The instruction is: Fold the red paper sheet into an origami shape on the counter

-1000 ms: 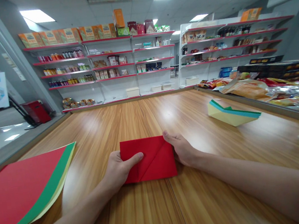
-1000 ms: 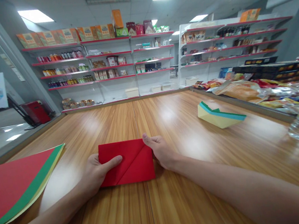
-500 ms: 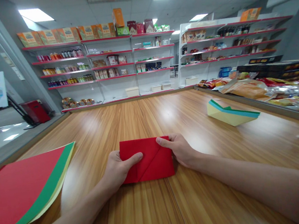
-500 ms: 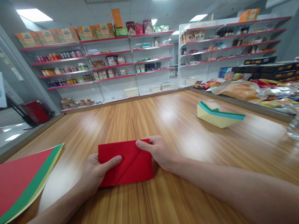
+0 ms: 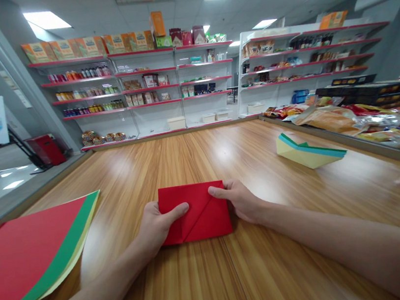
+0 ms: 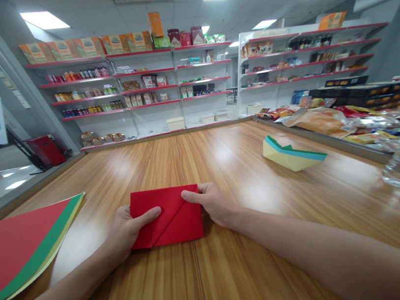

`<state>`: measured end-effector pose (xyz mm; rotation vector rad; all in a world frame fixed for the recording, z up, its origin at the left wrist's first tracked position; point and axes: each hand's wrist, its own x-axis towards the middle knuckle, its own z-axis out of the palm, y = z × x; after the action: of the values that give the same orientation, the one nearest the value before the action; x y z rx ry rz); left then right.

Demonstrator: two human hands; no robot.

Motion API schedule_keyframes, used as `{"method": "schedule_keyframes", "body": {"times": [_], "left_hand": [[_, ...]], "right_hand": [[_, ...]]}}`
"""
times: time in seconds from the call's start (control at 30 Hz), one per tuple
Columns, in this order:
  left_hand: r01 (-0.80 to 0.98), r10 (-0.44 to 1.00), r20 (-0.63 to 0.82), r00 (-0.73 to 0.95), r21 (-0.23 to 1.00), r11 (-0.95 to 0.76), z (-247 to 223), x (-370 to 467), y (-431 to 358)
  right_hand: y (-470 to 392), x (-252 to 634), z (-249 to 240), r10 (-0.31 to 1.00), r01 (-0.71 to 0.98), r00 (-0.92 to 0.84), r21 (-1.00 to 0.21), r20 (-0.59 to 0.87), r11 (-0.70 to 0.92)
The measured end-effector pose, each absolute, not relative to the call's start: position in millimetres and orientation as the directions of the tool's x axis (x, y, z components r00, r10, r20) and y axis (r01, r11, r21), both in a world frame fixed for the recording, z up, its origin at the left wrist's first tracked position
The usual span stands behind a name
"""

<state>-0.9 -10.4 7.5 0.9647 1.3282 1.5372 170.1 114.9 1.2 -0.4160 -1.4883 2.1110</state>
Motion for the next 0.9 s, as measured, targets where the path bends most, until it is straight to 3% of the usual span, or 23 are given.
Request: {"method": "schedule_keyframes", "body": {"times": [0.13, 0.33, 0.53, 0.63, 0.73, 0.8, 0.9], "left_hand": [[-0.12, 0.942, 0.021, -0.334, 0.991, -0.064, 9.0, 0.3, -9.5], [-0.135, 0.947, -0.002, -0.321, 0.99, -0.044, 11.3, 3.6, -9.8], [-0.182, 0.948, -0.024, -0.316, 0.983, -0.036, 8.9, 1.3, -10.9], [-0.359, 0.992, -0.071, -0.102, 0.933, 0.029, 11.4, -5.1, -13.8], [-0.51, 0.98, -0.107, 0.17, 0.841, 0.18, 15.2, -10.3, -16.5], [-0.463, 0.954, -0.134, 0.267, 0.851, 0.249, 16.6, -10.3, -17.5], [-0.25, 0.932, -0.182, 0.315, 0.931, 0.266, 15.7, -5.7, -18.3]], "right_hand": [[113.3, 172.2, 1.6, 0.495, -0.201, -0.867, -0.954, 0.067, -0.222], [112.9, 173.4, 2.5, 0.549, -0.181, -0.832, -0.974, 0.078, -0.134], [110.4, 172.1, 7.2, 0.541, -0.19, -0.841, -0.934, -0.004, -0.303], [112.4, 176.3, 14.9, 0.48, -0.118, -0.873, -0.918, -0.086, -0.379], [112.8, 182.5, 20.4, 0.329, 0.03, -0.93, -0.925, -0.164, -0.378], [111.0, 185.0, 21.0, 0.263, 0.105, -0.944, -0.937, -0.199, -0.334], [108.3, 185.1, 18.5, 0.214, 0.173, -0.949, -0.95, -0.232, -0.262]]}}
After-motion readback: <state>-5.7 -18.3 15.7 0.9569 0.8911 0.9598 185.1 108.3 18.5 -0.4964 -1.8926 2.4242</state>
